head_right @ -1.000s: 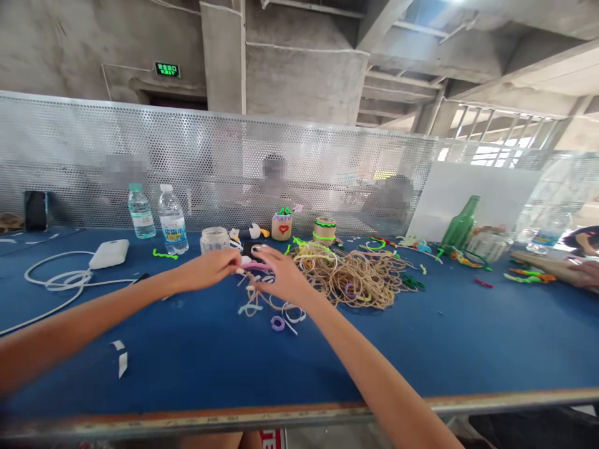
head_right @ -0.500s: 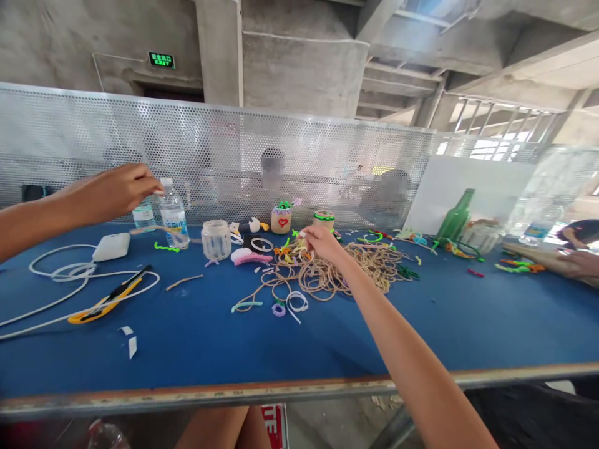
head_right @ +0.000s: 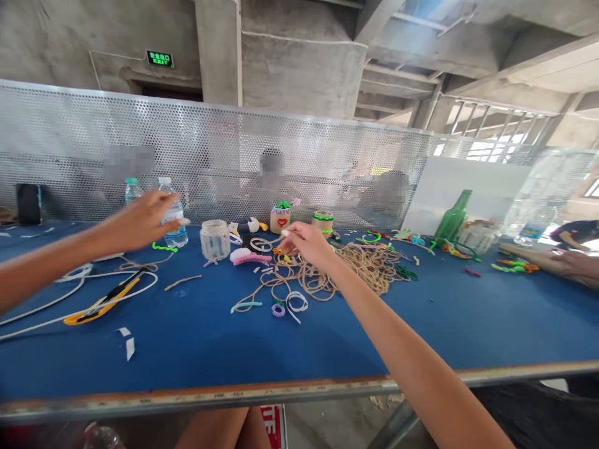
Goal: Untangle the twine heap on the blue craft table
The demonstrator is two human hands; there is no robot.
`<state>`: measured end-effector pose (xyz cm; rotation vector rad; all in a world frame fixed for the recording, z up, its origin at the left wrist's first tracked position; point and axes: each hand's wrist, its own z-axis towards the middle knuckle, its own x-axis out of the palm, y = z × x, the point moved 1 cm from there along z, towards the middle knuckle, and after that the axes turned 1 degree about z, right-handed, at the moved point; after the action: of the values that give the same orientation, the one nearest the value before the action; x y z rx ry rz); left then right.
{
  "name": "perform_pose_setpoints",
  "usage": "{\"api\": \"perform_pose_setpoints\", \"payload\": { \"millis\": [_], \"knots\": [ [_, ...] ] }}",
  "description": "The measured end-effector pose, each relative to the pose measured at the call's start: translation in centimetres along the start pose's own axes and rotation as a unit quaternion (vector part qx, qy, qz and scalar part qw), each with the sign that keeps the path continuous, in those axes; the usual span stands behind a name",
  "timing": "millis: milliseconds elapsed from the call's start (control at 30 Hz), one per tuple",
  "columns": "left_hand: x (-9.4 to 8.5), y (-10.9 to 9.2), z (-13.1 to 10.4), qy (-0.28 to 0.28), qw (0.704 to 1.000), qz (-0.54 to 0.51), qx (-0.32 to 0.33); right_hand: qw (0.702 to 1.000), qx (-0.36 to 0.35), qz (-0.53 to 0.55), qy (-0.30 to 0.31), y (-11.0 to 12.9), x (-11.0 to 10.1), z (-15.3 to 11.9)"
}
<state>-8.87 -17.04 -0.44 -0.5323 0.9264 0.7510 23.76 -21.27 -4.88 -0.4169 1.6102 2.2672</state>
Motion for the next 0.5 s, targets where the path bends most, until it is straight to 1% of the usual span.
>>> {"api": "perform_pose_setpoints", "payload": {
  "millis": [67, 100, 133, 167, 200, 233, 267, 300, 333, 367, 400, 433, 467, 500],
  "knots": [
    [2.4, -4.0, 1.1, 0.027, 0.999, -0.024, 0.013, 0.996, -0.071, -0.014, 0.053, 2.3, 2.0, 0.2],
    [3.4, -6.0, 1.6, 0.055, 0.997, -0.054, 0.03, 0.991, -0.111, -0.027, 0.064, 3.5, 2.7, 0.3],
    [4.3, -7.8, 2.1, 0.076, 0.991, -0.101, 0.04, 0.986, -0.148, -0.047, 0.061, 4.5, 3.2, 0.2],
    [4.9, -9.2, 2.5, 0.094, 0.984, -0.149, 0.038, 0.98, -0.176, -0.074, 0.052, 5.3, 3.4, 0.1],
    [5.3, -10.3, 2.8, 0.107, 0.979, -0.169, 0.041, 0.974, -0.193, -0.107, 0.045, 5.9, 3.4, -0.1],
    [5.3, -10.9, 2.9, 0.119, 0.973, -0.191, 0.04, 0.968, -0.199, -0.143, 0.042, 6.3, 3.1, -0.2],
    [5.1, -11.1, 2.9, 0.127, 0.965, -0.225, 0.034, 0.962, -0.197, -0.183, 0.043, 6.3, 2.6, -0.4],
    [4.6, -10.7, 2.7, 0.129, 0.955, -0.265, 0.021, 0.955, -0.188, -0.225, 0.044, 6.0, 1.7, -0.4],
    [3.7, -9.9, 2.4, 0.119, 0.938, -0.326, -0.002, 0.946, -0.174, -0.27, 0.043, 5.3, 0.6, -0.4],
    [2.6, -8.7, 2.0, 0.092, 0.913, -0.396, -0.034, 0.934, -0.159, -0.319, 0.029, 4.4, -0.8, -0.3],
    [1.3, -7.3, 1.6, 0.047, 0.892, -0.444, -0.069, 0.919, -0.138, -0.368, 0.008, 3.2, -2.5, -0.1],
    [-0.3, -5.6, 1.1, -0.021, 0.87, -0.484, -0.092, 0.903, -0.109, -0.416, -0.013, 1.8, -4.3, 0.1],
    [-1.9, -4.0, 0.7, -0.095, 0.853, -0.5, -0.114, 0.896, -0.081, -0.436, -0.022, 0.3, -6.3, 0.3],
    [-3.5, -2.5, 0.3, -0.159, 0.844, -0.496, -0.126, 0.896, -0.061, -0.438, -0.031, -1.2, -8.3, 0.4]
  ]
}}
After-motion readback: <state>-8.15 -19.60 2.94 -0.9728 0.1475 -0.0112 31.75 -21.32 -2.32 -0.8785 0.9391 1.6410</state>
